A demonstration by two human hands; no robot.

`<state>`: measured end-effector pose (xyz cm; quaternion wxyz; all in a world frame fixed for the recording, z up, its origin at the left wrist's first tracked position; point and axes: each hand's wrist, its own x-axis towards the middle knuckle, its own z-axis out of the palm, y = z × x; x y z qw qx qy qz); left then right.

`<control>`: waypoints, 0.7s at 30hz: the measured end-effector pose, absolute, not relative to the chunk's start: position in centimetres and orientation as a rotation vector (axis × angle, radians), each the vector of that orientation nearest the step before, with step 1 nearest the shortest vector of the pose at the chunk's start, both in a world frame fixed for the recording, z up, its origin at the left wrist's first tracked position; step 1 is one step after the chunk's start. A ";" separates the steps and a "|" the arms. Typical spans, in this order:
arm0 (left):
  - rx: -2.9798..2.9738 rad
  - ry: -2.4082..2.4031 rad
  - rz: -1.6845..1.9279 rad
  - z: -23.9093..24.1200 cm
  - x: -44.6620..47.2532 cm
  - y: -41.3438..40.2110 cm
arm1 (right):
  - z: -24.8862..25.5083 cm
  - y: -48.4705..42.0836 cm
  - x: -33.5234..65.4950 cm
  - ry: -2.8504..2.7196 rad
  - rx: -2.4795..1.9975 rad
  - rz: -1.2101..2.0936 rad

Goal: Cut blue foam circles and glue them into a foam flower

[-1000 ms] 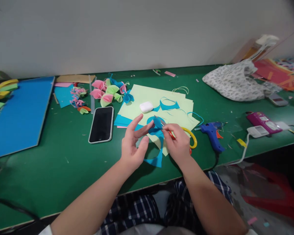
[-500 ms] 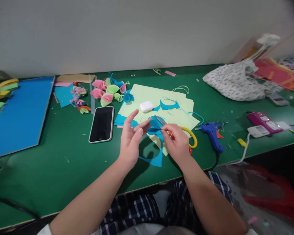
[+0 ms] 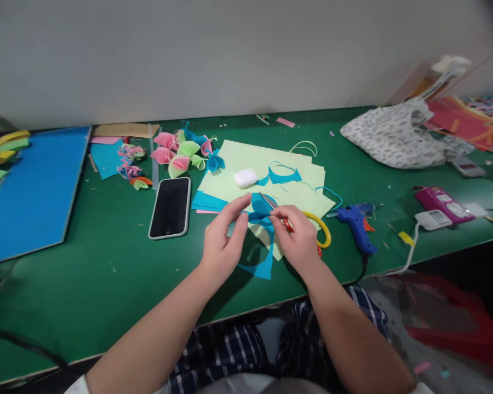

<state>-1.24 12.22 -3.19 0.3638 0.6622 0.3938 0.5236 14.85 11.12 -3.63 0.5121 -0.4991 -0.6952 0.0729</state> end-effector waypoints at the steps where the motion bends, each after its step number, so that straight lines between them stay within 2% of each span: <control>1: 1.763 1.074 1.347 -3.0 -1.3 12.5 | -3.7 11.1 14.9 -1.685 -1.203 0.197; 9: 2.417 1.051 1.353 -2.9 -2.4 14.5 | -3.4 11.3 15.6 -1.830 -1.160 0.212; 21: 2.575 1.057 1.310 -2.7 -2.2 14.4 | -3.4 11.4 15.8 -1.932 -1.078 0.064</control>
